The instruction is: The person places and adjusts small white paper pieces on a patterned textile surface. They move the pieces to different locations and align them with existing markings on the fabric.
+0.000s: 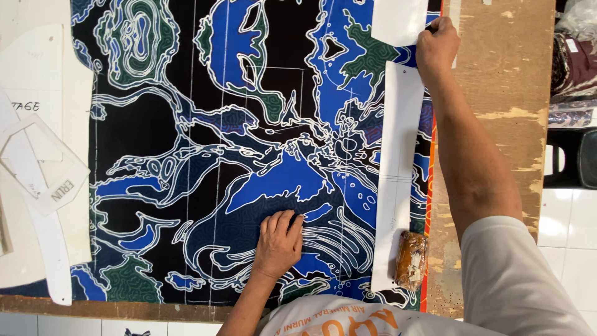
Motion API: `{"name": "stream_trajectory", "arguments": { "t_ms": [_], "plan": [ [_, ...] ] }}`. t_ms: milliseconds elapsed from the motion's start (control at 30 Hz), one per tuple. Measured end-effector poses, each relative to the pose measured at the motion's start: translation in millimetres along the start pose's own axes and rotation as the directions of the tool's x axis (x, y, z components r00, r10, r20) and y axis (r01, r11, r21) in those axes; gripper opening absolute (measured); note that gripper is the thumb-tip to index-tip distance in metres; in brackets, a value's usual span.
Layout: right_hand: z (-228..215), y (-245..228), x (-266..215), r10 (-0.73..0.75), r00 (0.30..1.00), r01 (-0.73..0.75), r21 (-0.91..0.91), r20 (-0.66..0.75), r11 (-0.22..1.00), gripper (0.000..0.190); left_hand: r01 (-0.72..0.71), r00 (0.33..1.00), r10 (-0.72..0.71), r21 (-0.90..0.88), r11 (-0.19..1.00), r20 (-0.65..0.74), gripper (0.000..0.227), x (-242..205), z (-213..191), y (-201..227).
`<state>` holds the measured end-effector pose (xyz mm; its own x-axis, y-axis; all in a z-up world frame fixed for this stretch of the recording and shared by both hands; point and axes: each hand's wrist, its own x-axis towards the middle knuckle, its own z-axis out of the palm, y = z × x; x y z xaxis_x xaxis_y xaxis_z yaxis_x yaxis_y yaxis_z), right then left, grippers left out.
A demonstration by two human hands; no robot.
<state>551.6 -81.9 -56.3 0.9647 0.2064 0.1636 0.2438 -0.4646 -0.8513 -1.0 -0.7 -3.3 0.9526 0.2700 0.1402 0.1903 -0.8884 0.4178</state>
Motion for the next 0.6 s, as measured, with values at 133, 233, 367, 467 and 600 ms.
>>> {"name": "stream_trajectory", "arguments": {
  "t_ms": [133, 233, 367, 467, 600],
  "plan": [
    [4.9, 10.2, 4.4, -0.077, 0.996, 0.076, -0.028, -0.055, 0.997, 0.020, -0.002, 1.000, 0.002, -0.008, 1.000, -0.005, 0.031, 0.6, -2.7, 0.8],
    [6.6, 14.6, 5.0, -0.100, 0.993, 0.098, -0.023, -0.068, 0.995, 0.020, -0.003, 1.000, 0.002, -0.024, 1.000, -0.017, 0.031, 2.4, -2.7, 1.4],
    [6.4, 13.5, 2.9, -0.128, 0.988, 0.124, -0.060, -0.081, 0.990, 0.022, 0.014, 1.000, -0.014, -0.012, 1.000, 0.002, 0.034, 2.4, -1.7, 1.6],
    [3.8, 12.7, -0.2, -0.152, 0.986, 0.149, -0.056, -0.063, 0.987, 0.024, 0.014, 1.000, -0.014, -0.003, 1.000, 0.017, 0.033, 1.3, -0.5, 1.8],
    [2.0, 12.7, -0.9, -0.203, 0.977, 0.200, -0.050, -0.058, 0.978, 0.027, 0.011, 1.000, -0.011, -0.012, 1.000, 0.010, 0.034, -0.2, 1.6, 0.5]
  ]
}}
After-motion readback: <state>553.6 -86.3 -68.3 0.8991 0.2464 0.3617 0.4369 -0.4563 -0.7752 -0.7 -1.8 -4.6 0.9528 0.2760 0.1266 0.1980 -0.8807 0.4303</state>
